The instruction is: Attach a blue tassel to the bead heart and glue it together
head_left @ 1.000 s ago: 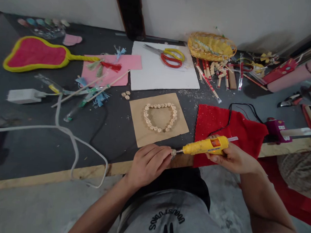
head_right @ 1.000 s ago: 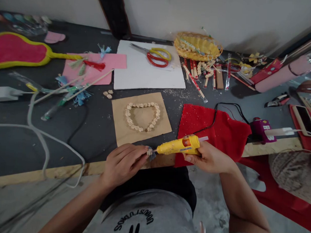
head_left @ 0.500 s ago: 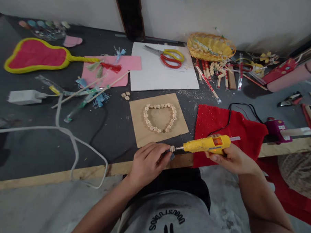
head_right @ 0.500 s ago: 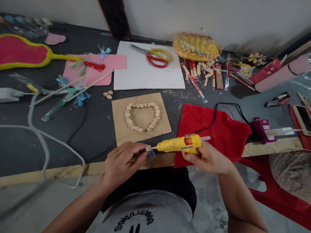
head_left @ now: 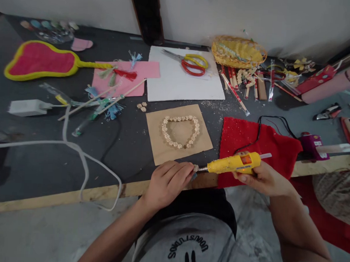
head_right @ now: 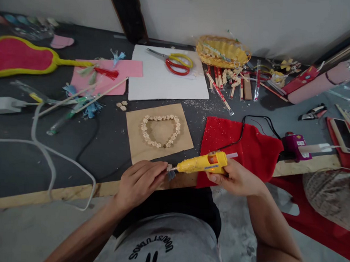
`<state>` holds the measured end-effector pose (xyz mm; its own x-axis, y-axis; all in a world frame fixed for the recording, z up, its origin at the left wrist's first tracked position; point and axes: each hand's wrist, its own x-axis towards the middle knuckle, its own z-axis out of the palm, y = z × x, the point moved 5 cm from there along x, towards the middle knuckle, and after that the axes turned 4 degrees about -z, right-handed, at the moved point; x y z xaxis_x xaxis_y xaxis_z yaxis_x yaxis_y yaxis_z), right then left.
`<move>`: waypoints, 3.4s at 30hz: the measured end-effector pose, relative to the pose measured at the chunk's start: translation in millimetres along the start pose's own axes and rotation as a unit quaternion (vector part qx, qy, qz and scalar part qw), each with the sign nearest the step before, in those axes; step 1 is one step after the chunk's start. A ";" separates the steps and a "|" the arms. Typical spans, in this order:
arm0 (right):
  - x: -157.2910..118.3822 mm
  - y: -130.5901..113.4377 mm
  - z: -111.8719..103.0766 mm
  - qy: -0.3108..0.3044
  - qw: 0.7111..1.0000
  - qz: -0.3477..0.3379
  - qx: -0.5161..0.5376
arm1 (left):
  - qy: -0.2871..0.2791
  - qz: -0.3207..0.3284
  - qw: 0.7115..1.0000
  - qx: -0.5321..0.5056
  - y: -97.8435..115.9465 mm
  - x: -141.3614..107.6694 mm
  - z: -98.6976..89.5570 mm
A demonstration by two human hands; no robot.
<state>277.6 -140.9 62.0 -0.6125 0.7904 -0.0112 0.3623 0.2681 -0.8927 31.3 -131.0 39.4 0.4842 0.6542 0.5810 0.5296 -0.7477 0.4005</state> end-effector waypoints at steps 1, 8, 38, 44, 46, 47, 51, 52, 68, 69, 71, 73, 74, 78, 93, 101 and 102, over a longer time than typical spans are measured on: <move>0.5 0.6 -0.9 -0.001 1.000 0.005 -0.001 | -0.002 0.016 1.000 0.006 0.7 -1.4 -0.2; 4.2 3.5 0.1 -0.023 0.999 0.017 -0.027 | -0.019 0.070 0.997 0.012 2.7 -8.2 -2.6; 0.8 -0.5 -6.3 -0.017 0.995 -0.038 -0.093 | -0.021 0.097 0.995 0.002 2.4 -10.3 0.4; 1.1 -1.0 -9.9 -0.009 0.999 -0.007 -0.032 | -0.005 0.039 0.999 0.000 0.6 -6.2 0.2; 0.6 0.2 -10.5 -0.017 1.000 0.012 0.006 | -0.003 0.011 1.000 -0.002 0.2 -3.0 -0.6; -0.2 2.0 -11.0 -0.018 0.999 0.025 0.025 | -0.004 -0.003 1.000 -0.005 -0.2 -1.8 -0.8; -7.1 20.4 -23.7 0.093 0.986 0.094 0.106 | 0.006 -0.043 0.999 -0.018 -1.9 0.3 -2.6; -9.4 27.7 -29.8 0.148 0.974 0.117 0.123 | 0.010 -0.045 0.999 -0.020 -1.9 0.5 -3.1; 25.4 96.8 -114.2 0.466 0.847 0.125 0.223 | 0.010 -0.005 0.998 -0.065 12.9 1.4 -0.9; 32.3 99.1 -117.3 0.461 0.850 0.125 0.220 | 0.007 0.001 0.998 -0.068 15.5 1.5 0.4; 49.3 103.9 -122.5 0.440 0.866 0.127 0.199 | 0.007 0.013 0.997 -0.075 20.3 1.6 2.8; 67.3 110.3 -126.1 0.416 0.883 0.140 0.167 | 0.008 0.019 0.996 -0.082 23.7 1.4 4.4; 75.2 114.0 -127.7 0.410 0.887 0.151 0.148 | 0.009 0.018 0.996 -0.084 24.4 1.2 4.8; 95.8 128.7 -133.1 0.374 0.900 0.218 0.045 | 0.009 0.016 0.996 -0.084 23.7 -0.9 3.9; 61.9 -14.9 -18.7 0.174 0.963 -0.091 -0.185 | 0.016 0.002 0.999 -0.047 9.2 -0.2 -2.3; 44.5 -20.7 42.5 0.162 0.962 -0.138 -0.172 | 0.011 0.002 0.999 -0.036 8.2 2.9 -4.0; 44.4 -21.5 43.7 0.159 0.961 -0.141 -0.179 | 0.010 0.003 0.999 -0.037 8.7 3.0 -3.6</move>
<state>211.8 -135.6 60.9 -0.4968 0.7718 0.3968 0.4677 0.6232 -0.6268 34.8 -135.9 47.2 0.4733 0.6478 0.5969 0.4736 -0.7585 0.4477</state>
